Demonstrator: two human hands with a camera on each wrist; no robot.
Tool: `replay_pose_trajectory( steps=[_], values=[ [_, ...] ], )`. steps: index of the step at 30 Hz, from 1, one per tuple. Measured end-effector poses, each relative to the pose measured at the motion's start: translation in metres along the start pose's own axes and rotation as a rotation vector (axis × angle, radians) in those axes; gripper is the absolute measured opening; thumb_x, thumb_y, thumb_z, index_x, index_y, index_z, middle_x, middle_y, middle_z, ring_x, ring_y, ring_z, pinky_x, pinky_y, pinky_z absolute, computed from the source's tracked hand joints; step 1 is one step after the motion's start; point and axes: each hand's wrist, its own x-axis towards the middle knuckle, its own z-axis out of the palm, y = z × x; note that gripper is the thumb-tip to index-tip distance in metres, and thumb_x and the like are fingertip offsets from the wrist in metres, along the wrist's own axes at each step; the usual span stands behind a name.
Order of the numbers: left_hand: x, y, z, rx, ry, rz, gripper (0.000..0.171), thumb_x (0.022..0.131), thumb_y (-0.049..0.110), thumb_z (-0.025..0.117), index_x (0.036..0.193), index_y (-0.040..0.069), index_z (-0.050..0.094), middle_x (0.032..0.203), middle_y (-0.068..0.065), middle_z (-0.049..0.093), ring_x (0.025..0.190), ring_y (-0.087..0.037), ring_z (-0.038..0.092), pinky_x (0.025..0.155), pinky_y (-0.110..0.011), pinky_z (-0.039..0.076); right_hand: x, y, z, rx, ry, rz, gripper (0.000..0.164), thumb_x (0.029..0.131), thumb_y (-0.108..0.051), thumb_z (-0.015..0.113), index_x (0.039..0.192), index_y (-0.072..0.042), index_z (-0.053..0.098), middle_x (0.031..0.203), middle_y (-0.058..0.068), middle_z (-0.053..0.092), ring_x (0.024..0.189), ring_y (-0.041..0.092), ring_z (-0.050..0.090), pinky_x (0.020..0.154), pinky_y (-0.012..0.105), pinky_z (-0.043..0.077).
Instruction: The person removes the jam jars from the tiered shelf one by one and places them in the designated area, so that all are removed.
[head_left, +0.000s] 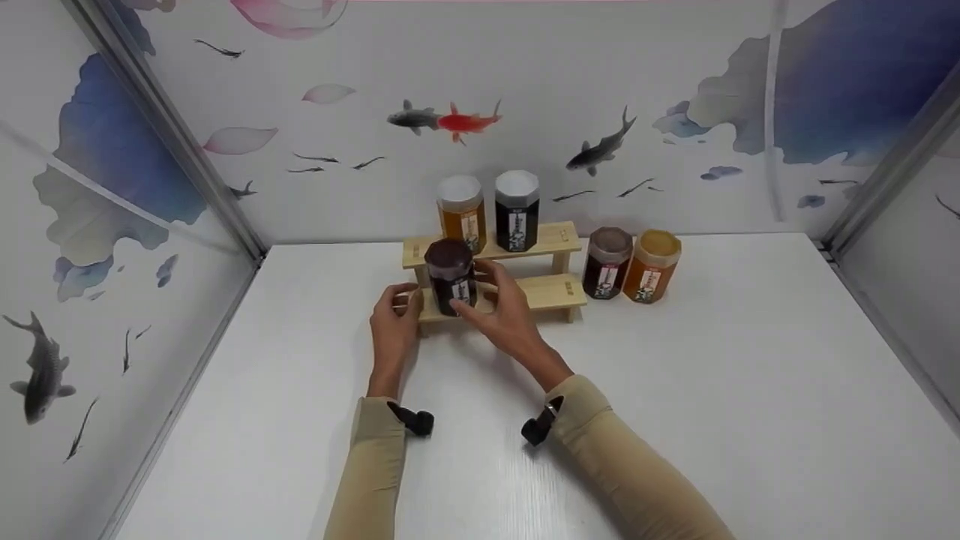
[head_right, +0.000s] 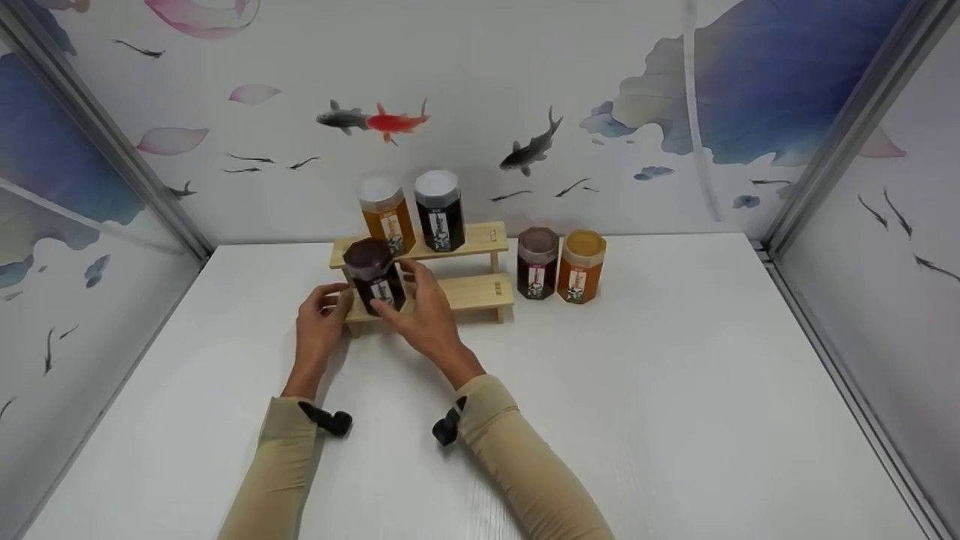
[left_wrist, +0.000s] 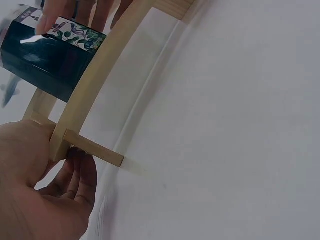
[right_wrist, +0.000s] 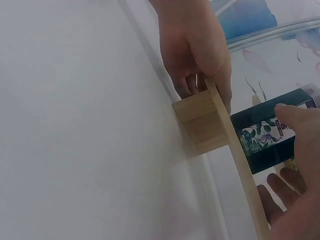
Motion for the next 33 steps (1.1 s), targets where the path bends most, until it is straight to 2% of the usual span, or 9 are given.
replay_pose_trajectory(
  steps=[4, 10, 15, 19, 27, 30, 33],
  values=[
    [-0.001, 0.000, 0.000, -0.005, -0.009, -0.006, 0.029, 0.109, 0.031, 0.068, 0.132, 0.014, 0.071, 0.115, -0.012, 0.072, 0.102, -0.024, 0.070, 0.083, -0.032, 0.055, 0.000, 0.000, 0.010, -0.016, 0.030, -0.010, 0.080, 0.093, -0.032, 0.089, 0.158, -0.013, 0.048, 0.157, 0.009, 0.058, 0.140, 0.029, 0.061, 0.115, 0.049, 0.053],
    [-0.001, 0.001, 0.000, -0.015, -0.015, 0.010, 0.029, 0.109, 0.030, 0.067, 0.132, 0.014, 0.072, 0.115, -0.012, 0.073, 0.103, -0.024, 0.071, 0.085, -0.035, 0.055, -0.001, 0.002, 0.020, -0.102, 0.110, -0.025, 0.086, 0.090, -0.032, 0.092, 0.159, -0.009, 0.047, 0.155, 0.012, 0.060, 0.141, 0.026, 0.061, 0.117, 0.039, 0.052],
    [-0.001, 0.002, 0.001, -0.007, -0.015, 0.011, 0.030, 0.109, 0.030, 0.067, 0.133, 0.013, 0.071, 0.117, -0.013, 0.073, 0.104, -0.025, 0.070, 0.086, -0.035, 0.056, 0.000, 0.002, 0.022, -0.140, 0.148, -0.023, 0.082, 0.091, -0.033, 0.091, 0.158, -0.010, 0.050, 0.153, 0.011, 0.063, 0.138, 0.025, 0.064, 0.114, 0.038, 0.054],
    [-0.001, 0.001, 0.002, -0.007, -0.013, 0.013, 0.030, 0.109, 0.031, 0.067, 0.133, 0.012, 0.071, 0.116, -0.013, 0.073, 0.104, -0.025, 0.071, 0.085, -0.034, 0.056, 0.000, 0.001, 0.021, -0.148, 0.137, -0.024, 0.080, 0.091, -0.031, 0.090, 0.158, -0.010, 0.051, 0.150, 0.011, 0.064, 0.133, 0.026, 0.066, 0.111, 0.040, 0.056],
    [-0.001, -0.001, 0.001, -0.010, -0.006, 0.027, 0.028, 0.109, 0.030, 0.068, 0.131, 0.014, 0.072, 0.114, -0.013, 0.074, 0.101, -0.024, 0.072, 0.081, -0.032, 0.056, -0.004, 0.000, 0.018, -0.187, 0.070, -0.010, 0.084, 0.093, -0.028, 0.088, 0.161, -0.006, 0.044, 0.149, 0.017, 0.057, 0.133, 0.030, 0.062, 0.108, 0.045, 0.056],
    [-0.002, -0.001, 0.000, -0.018, -0.003, 0.031, 0.027, 0.109, 0.029, 0.068, 0.130, 0.014, 0.073, 0.113, -0.012, 0.074, 0.100, -0.024, 0.072, 0.080, -0.033, 0.057, -0.006, 0.000, 0.016, -0.157, 0.065, -0.007, 0.084, 0.091, -0.026, 0.090, 0.159, -0.005, 0.044, 0.148, 0.017, 0.056, 0.134, 0.030, 0.060, 0.110, 0.046, 0.055],
    [-0.002, -0.001, -0.001, -0.017, -0.002, 0.026, 0.027, 0.109, 0.030, 0.068, 0.131, 0.014, 0.073, 0.113, -0.012, 0.074, 0.102, -0.024, 0.072, 0.080, -0.033, 0.057, -0.009, -0.001, 0.013, -0.079, 0.072, 0.010, 0.082, 0.089, -0.022, 0.092, 0.155, -0.006, 0.046, 0.148, 0.016, 0.056, 0.137, 0.030, 0.059, 0.114, 0.046, 0.053]
  ],
)
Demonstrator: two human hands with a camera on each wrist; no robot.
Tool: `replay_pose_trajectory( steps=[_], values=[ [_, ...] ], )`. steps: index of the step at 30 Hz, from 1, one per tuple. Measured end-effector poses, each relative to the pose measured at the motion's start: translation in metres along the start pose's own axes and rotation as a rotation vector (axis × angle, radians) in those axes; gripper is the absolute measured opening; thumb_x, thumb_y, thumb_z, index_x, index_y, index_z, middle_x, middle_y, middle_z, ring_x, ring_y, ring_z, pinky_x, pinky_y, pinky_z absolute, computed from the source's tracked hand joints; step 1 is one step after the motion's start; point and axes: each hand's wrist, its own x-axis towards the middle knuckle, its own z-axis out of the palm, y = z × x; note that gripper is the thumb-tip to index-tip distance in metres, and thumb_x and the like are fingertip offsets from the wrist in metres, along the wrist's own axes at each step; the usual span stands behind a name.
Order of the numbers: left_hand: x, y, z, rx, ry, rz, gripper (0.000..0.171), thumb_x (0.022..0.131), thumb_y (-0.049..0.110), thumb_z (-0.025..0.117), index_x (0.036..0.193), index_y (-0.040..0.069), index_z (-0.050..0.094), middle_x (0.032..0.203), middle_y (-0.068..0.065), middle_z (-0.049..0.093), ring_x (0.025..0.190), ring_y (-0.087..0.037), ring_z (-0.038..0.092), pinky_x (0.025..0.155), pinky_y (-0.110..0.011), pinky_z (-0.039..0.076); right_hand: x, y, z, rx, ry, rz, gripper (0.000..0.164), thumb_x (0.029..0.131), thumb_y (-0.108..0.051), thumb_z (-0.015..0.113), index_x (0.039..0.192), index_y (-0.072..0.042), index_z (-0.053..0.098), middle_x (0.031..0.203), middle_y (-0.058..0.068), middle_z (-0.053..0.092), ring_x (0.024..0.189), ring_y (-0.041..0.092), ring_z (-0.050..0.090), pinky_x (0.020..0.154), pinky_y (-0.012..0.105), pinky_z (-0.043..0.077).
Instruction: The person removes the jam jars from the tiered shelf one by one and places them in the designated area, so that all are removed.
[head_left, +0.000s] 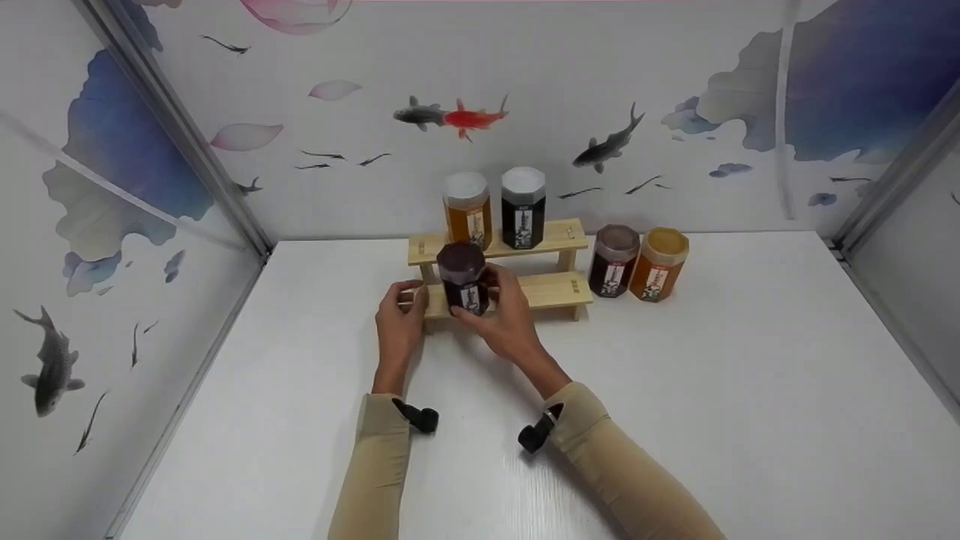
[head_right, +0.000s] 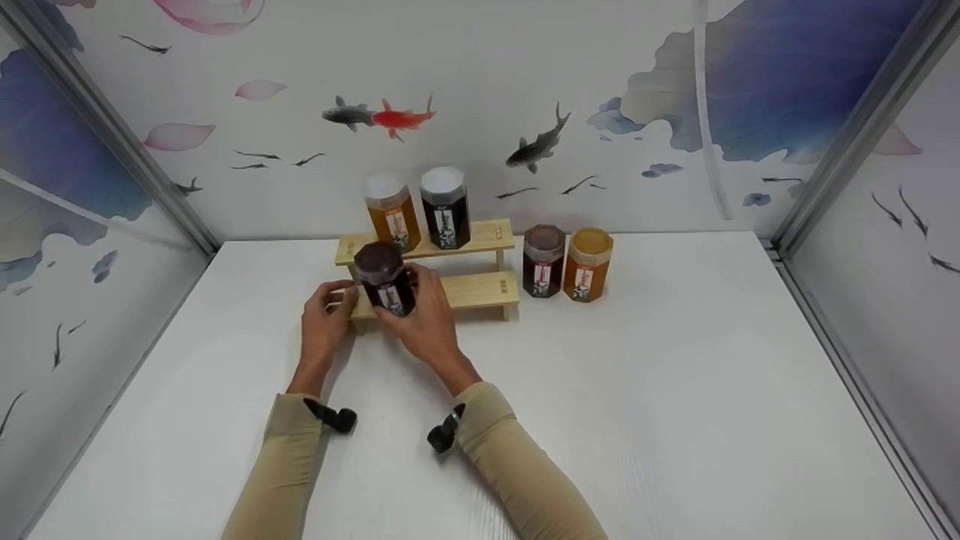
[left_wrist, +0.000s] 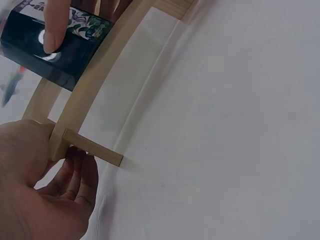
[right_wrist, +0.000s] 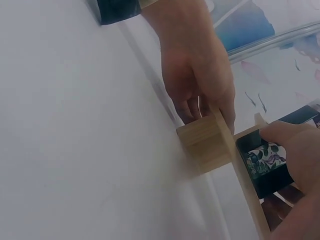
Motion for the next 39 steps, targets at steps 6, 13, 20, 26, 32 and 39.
replay_pose_trajectory(
  steps=[6, 13, 20, 26, 32, 39],
  values=[
    [0.000, 0.001, 0.001, 0.003, -0.008, -0.015, 0.028, 0.109, 0.030, 0.068, 0.131, 0.013, 0.072, 0.114, -0.013, 0.074, 0.102, -0.023, 0.071, 0.079, -0.032, 0.057, -0.007, -0.001, -0.013, 0.089, -0.016, 0.071, 0.081, 0.086, -0.020, 0.094, 0.152, -0.009, 0.048, 0.148, 0.014, 0.063, 0.140, 0.029, 0.062, 0.118, 0.047, 0.051],
    [0.002, 0.003, 0.000, 0.012, -0.013, -0.031, 0.029, 0.109, 0.032, 0.067, 0.131, 0.013, 0.070, 0.116, -0.011, 0.072, 0.103, -0.022, 0.069, 0.082, -0.032, 0.056, -0.010, 0.000, -0.040, 0.121, -0.050, 0.133, 0.085, 0.079, -0.023, 0.100, 0.149, -0.012, 0.053, 0.143, 0.011, 0.068, 0.138, 0.028, 0.065, 0.117, 0.044, 0.052],
    [0.002, 0.002, 0.000, 0.014, -0.019, -0.052, 0.030, 0.110, 0.033, 0.066, 0.133, 0.014, 0.070, 0.116, -0.010, 0.071, 0.104, -0.022, 0.068, 0.079, -0.031, 0.057, -0.018, 0.008, -0.071, 0.039, -0.026, 0.116, 0.082, 0.080, -0.031, 0.099, 0.148, -0.018, 0.055, 0.143, 0.006, 0.068, 0.136, 0.025, 0.065, 0.116, 0.043, 0.052],
    [0.001, 0.002, 0.000, -0.003, -0.019, -0.045, 0.030, 0.109, 0.030, 0.067, 0.132, 0.013, 0.070, 0.116, -0.012, 0.073, 0.101, -0.022, 0.069, 0.075, -0.026, 0.056, -0.022, 0.012, -0.109, -0.045, 0.057, 0.109, 0.084, 0.080, -0.041, 0.098, 0.149, -0.018, 0.056, 0.143, 0.008, 0.068, 0.134, 0.028, 0.065, 0.113, 0.050, 0.053],
    [0.001, 0.001, 0.000, -0.007, -0.017, -0.047, 0.030, 0.109, 0.033, 0.067, 0.132, 0.014, 0.070, 0.115, -0.011, 0.072, 0.099, -0.022, 0.070, 0.074, -0.027, 0.056, -0.022, 0.013, -0.159, -0.113, 0.143, 0.095, 0.083, 0.080, -0.047, 0.097, 0.148, -0.018, 0.059, 0.138, 0.006, 0.070, 0.127, 0.022, 0.065, 0.106, 0.051, 0.054],
    [0.001, 0.002, 0.000, -0.008, -0.016, -0.041, 0.030, 0.109, 0.032, 0.067, 0.132, 0.014, 0.070, 0.115, -0.011, 0.071, 0.100, -0.022, 0.068, 0.074, -0.028, 0.056, -0.017, 0.008, -0.218, -0.142, 0.269, 0.114, 0.079, 0.085, -0.039, 0.096, 0.151, -0.018, 0.059, 0.141, 0.006, 0.071, 0.125, 0.019, 0.066, 0.104, 0.037, 0.053]
  ],
)
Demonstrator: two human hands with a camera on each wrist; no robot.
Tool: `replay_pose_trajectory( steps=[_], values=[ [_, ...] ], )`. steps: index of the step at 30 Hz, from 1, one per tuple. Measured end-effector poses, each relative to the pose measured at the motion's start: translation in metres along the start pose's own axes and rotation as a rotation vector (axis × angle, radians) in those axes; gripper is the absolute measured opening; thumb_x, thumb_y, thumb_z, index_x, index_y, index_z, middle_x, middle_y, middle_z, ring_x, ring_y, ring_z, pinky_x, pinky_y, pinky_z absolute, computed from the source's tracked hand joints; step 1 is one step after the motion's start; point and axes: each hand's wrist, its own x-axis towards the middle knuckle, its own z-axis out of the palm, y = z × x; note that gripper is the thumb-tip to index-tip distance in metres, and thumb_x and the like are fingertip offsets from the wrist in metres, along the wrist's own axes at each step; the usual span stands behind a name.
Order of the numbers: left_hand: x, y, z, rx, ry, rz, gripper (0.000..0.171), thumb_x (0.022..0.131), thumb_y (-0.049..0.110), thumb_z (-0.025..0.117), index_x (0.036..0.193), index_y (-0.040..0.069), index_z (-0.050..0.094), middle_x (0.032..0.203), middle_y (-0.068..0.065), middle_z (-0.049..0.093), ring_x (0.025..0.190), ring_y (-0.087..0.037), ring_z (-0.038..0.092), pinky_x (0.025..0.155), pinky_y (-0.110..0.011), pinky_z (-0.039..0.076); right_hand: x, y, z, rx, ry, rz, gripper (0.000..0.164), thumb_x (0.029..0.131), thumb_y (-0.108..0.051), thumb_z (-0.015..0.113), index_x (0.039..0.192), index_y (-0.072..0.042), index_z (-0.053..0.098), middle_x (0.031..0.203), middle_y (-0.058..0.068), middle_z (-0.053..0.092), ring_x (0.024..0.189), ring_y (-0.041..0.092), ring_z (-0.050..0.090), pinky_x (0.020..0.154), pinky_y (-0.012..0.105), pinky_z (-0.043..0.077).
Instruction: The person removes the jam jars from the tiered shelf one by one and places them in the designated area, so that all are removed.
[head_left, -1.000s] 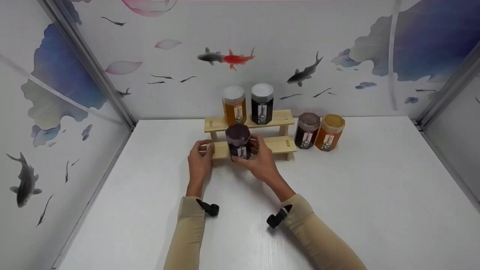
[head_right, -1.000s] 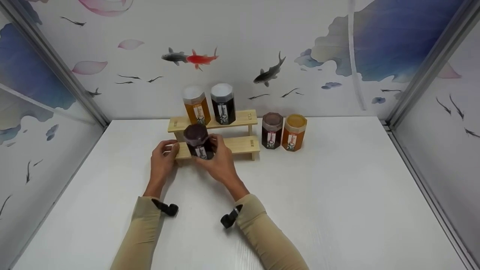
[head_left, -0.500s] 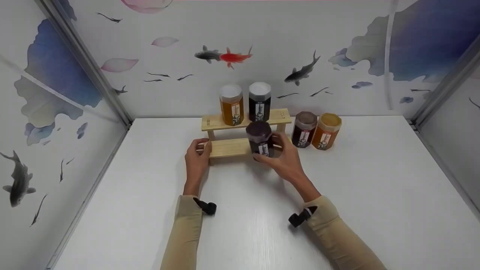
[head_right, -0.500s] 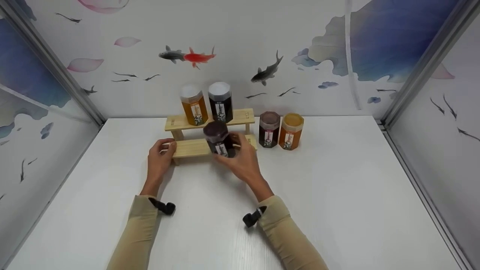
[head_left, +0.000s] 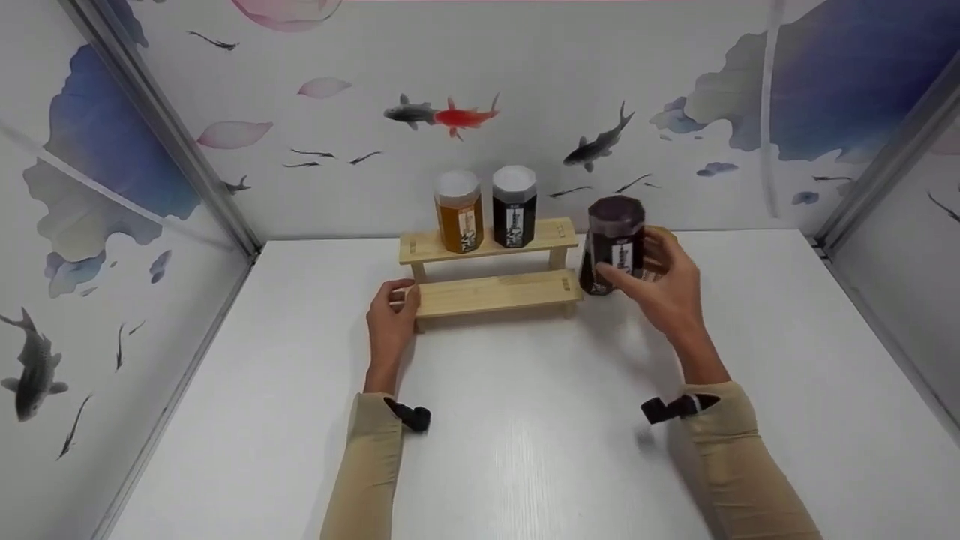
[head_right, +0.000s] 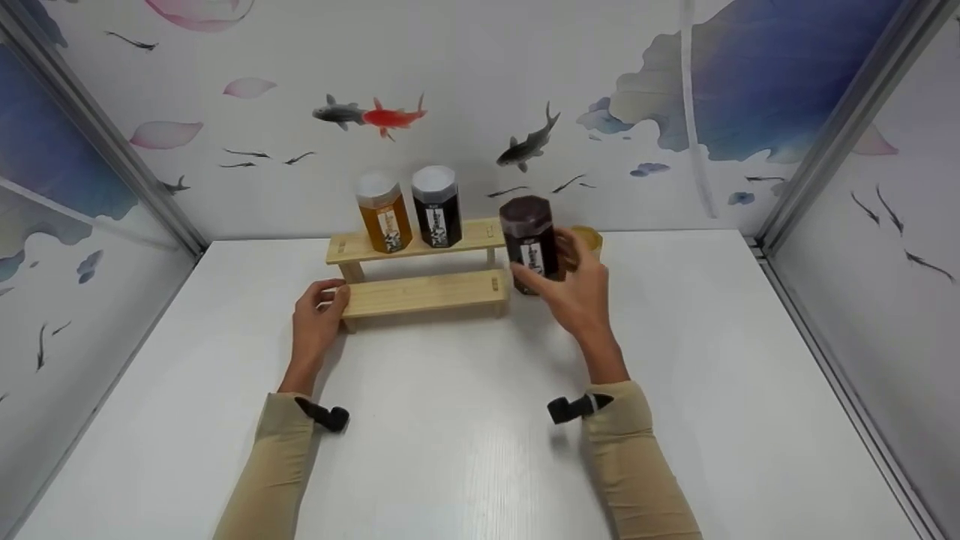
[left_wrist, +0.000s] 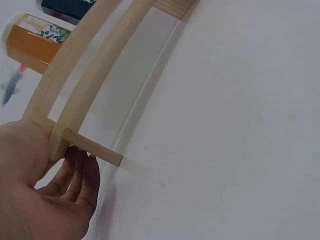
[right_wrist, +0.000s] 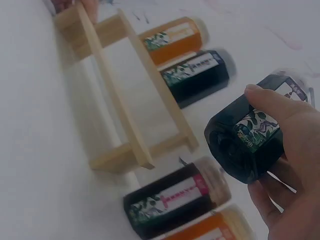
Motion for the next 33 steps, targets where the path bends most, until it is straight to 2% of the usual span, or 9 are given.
replay_pose_trajectory(
  steps=[6, 10, 14, 17, 20, 24, 27, 33],
  values=[
    [-0.001, 0.001, 0.000, -0.005, 0.000, 0.002, 0.030, 0.109, 0.033, 0.066, 0.132, 0.014, 0.070, 0.114, -0.010, 0.071, 0.100, -0.021, 0.067, 0.075, -0.030, 0.055, 0.010, 0.008, -0.036, 0.053, 0.113, 0.087, 0.081, 0.087, -0.034, 0.094, 0.156, -0.023, 0.054, 0.152, 0.006, 0.067, 0.136, 0.018, 0.063, 0.112, 0.036, 0.049],
    [-0.001, 0.000, 0.000, -0.002, 0.001, 0.009, 0.029, 0.109, 0.033, 0.067, 0.131, 0.014, 0.070, 0.113, -0.010, 0.072, 0.099, -0.020, 0.067, 0.075, -0.029, 0.055, 0.014, 0.018, -0.055, 0.109, 0.193, 0.137, 0.079, 0.088, -0.034, 0.093, 0.156, -0.027, 0.053, 0.154, 0.005, 0.064, 0.138, 0.018, 0.062, 0.113, 0.033, 0.051],
    [-0.001, -0.001, 0.000, -0.011, 0.001, 0.018, 0.029, 0.109, 0.033, 0.067, 0.131, 0.014, 0.071, 0.113, -0.011, 0.072, 0.098, -0.021, 0.068, 0.074, -0.027, 0.055, 0.016, 0.028, -0.071, 0.210, 0.274, 0.200, 0.082, 0.086, -0.029, 0.095, 0.157, -0.027, 0.052, 0.157, 0.008, 0.061, 0.141, 0.022, 0.061, 0.106, 0.025, 0.056],
    [-0.002, -0.001, -0.001, -0.018, 0.004, 0.021, 0.029, 0.109, 0.032, 0.067, 0.130, 0.014, 0.071, 0.114, -0.012, 0.073, 0.099, -0.022, 0.069, 0.074, -0.026, 0.055, 0.017, 0.040, -0.079, 0.271, 0.303, 0.270, 0.086, 0.084, -0.026, 0.096, 0.158, -0.026, 0.050, 0.158, 0.011, 0.060, 0.144, 0.024, 0.060, 0.100, 0.020, 0.058],
    [-0.002, 0.000, -0.001, -0.016, 0.006, 0.019, 0.029, 0.109, 0.032, 0.067, 0.130, 0.013, 0.071, 0.115, -0.012, 0.073, 0.099, -0.023, 0.069, 0.074, -0.025, 0.055, 0.016, 0.053, -0.083, 0.233, 0.279, 0.365, 0.091, 0.086, -0.030, 0.094, 0.162, -0.025, 0.045, 0.161, 0.011, 0.057, 0.148, 0.023, 0.056, 0.106, 0.024, 0.056],
    [-0.003, 0.000, 0.000, -0.013, 0.002, 0.009, 0.029, 0.109, 0.032, 0.067, 0.130, 0.013, 0.071, 0.115, -0.012, 0.073, 0.100, -0.022, 0.069, 0.074, -0.026, 0.055, 0.015, 0.072, -0.080, 0.110, 0.187, 0.463, 0.096, 0.091, -0.038, 0.088, 0.168, -0.023, 0.034, 0.170, 0.010, 0.047, 0.156, 0.022, 0.047, 0.121, 0.036, 0.047],
    [-0.003, 0.000, 0.000, -0.013, 0.001, 0.005, 0.029, 0.109, 0.033, 0.067, 0.130, 0.013, 0.071, 0.114, -0.012, 0.073, 0.099, -0.022, 0.068, 0.073, -0.026, 0.055, 0.015, 0.085, -0.076, 0.062, 0.131, 0.483, 0.098, 0.094, -0.040, 0.085, 0.171, -0.020, 0.027, 0.175, 0.010, 0.038, 0.161, 0.023, 0.040, 0.127, 0.039, 0.040],
    [-0.002, -0.001, 0.000, -0.019, -0.001, 0.002, 0.030, 0.109, 0.033, 0.066, 0.131, 0.013, 0.071, 0.114, -0.012, 0.072, 0.099, -0.021, 0.067, 0.073, -0.025, 0.055, 0.012, 0.108, -0.069, 0.043, 0.060, 0.486, 0.102, 0.096, -0.037, 0.084, 0.172, -0.015, 0.019, 0.180, 0.011, 0.027, 0.166, 0.027, 0.029, 0.133, 0.040, 0.032]
  ],
)
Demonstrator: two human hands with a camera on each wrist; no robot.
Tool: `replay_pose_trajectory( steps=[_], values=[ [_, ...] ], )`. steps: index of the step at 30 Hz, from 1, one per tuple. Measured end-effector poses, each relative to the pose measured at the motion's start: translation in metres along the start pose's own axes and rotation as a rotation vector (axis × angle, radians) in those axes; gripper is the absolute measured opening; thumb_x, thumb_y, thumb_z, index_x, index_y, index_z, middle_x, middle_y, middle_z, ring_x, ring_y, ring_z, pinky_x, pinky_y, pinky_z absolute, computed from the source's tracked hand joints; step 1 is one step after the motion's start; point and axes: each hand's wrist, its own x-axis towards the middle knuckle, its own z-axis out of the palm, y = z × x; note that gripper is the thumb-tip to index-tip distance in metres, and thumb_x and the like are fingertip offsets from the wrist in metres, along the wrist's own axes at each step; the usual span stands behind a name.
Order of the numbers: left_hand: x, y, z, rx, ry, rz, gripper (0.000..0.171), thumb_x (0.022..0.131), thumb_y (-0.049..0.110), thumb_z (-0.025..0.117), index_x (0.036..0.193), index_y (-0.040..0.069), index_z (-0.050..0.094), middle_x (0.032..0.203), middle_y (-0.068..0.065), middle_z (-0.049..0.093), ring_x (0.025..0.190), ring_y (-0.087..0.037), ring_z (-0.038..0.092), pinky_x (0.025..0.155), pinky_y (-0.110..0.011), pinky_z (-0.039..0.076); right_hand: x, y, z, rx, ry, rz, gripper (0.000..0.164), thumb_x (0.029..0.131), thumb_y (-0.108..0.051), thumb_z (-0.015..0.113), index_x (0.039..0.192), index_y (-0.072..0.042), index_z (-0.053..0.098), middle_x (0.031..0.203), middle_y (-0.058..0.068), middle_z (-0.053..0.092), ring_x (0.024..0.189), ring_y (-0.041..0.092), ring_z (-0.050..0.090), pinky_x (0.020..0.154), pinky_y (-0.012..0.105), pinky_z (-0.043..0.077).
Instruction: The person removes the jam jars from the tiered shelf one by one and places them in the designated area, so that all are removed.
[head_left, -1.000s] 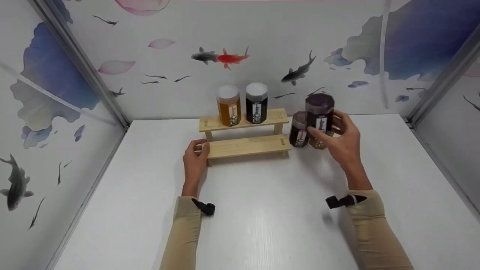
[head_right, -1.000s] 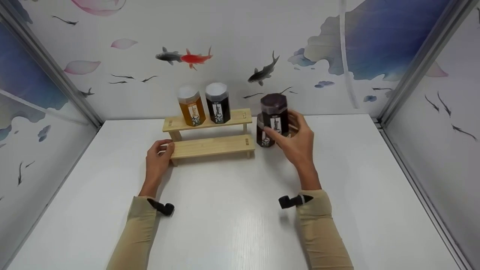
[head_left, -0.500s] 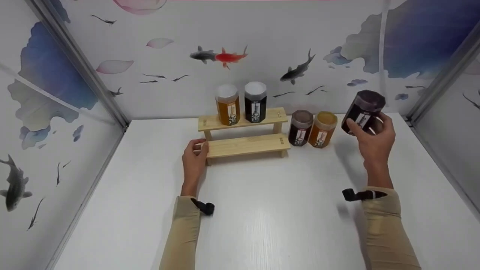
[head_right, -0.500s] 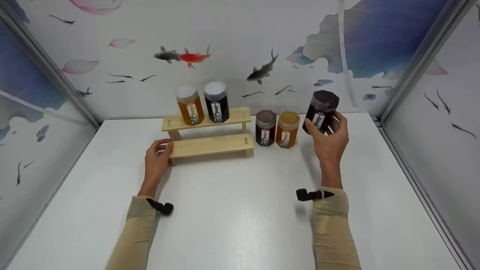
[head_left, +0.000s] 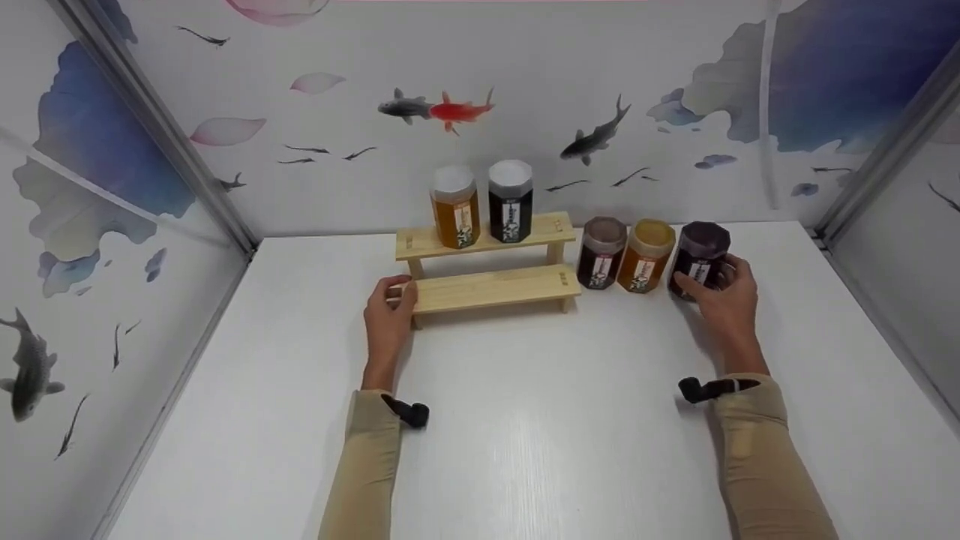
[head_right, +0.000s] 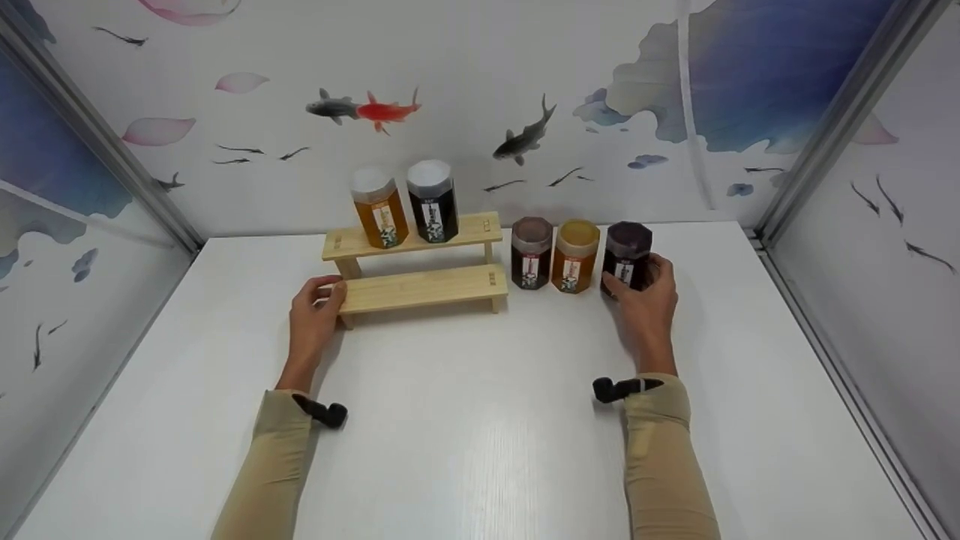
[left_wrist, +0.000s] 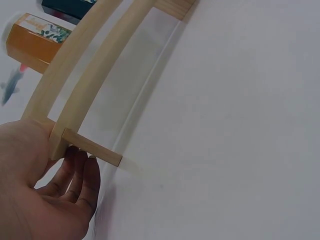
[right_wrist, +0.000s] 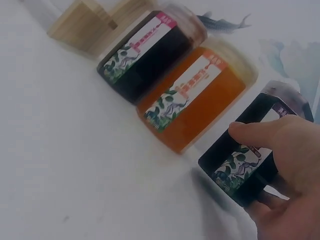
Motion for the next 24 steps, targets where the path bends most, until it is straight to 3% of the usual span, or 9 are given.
replay_pose_trajectory(
  steps=[8, 15, 24],
  values=[
    [-0.0004, -0.0018, -0.0015, 0.024, 0.000, 0.008, 0.031, 0.110, 0.033, 0.066, 0.132, 0.013, 0.070, 0.114, -0.012, 0.073, 0.098, -0.022, 0.068, 0.073, -0.026, 0.055, 0.0002, 0.0111, 0.0017, -0.036, -0.040, 0.029, 0.104, 0.098, -0.045, 0.081, 0.173, -0.021, 0.014, 0.182, 0.009, 0.022, 0.167, 0.030, 0.025, 0.134, 0.046, 0.028],
    [-0.0003, -0.0018, -0.0015, 0.014, -0.004, 0.012, 0.029, 0.109, 0.034, 0.066, 0.131, 0.015, 0.070, 0.113, -0.010, 0.072, 0.097, -0.021, 0.070, 0.071, -0.028, 0.056, -0.0048, 0.0105, 0.0042, -0.044, -0.012, -0.003, 0.102, 0.095, -0.043, 0.084, 0.170, -0.017, 0.020, 0.177, 0.009, 0.031, 0.164, 0.029, 0.033, 0.132, 0.043, 0.033],
    [0.0011, -0.0017, -0.0003, -0.004, -0.004, 0.004, 0.029, 0.110, 0.033, 0.066, 0.132, 0.014, 0.070, 0.113, -0.011, 0.072, 0.097, -0.021, 0.068, 0.070, -0.026, 0.055, -0.0034, 0.0072, 0.0001, -0.056, -0.026, -0.009, 0.109, 0.092, -0.049, 0.086, 0.171, -0.018, 0.018, 0.177, 0.011, 0.031, 0.163, 0.031, 0.034, 0.132, 0.046, 0.032]
  ],
)
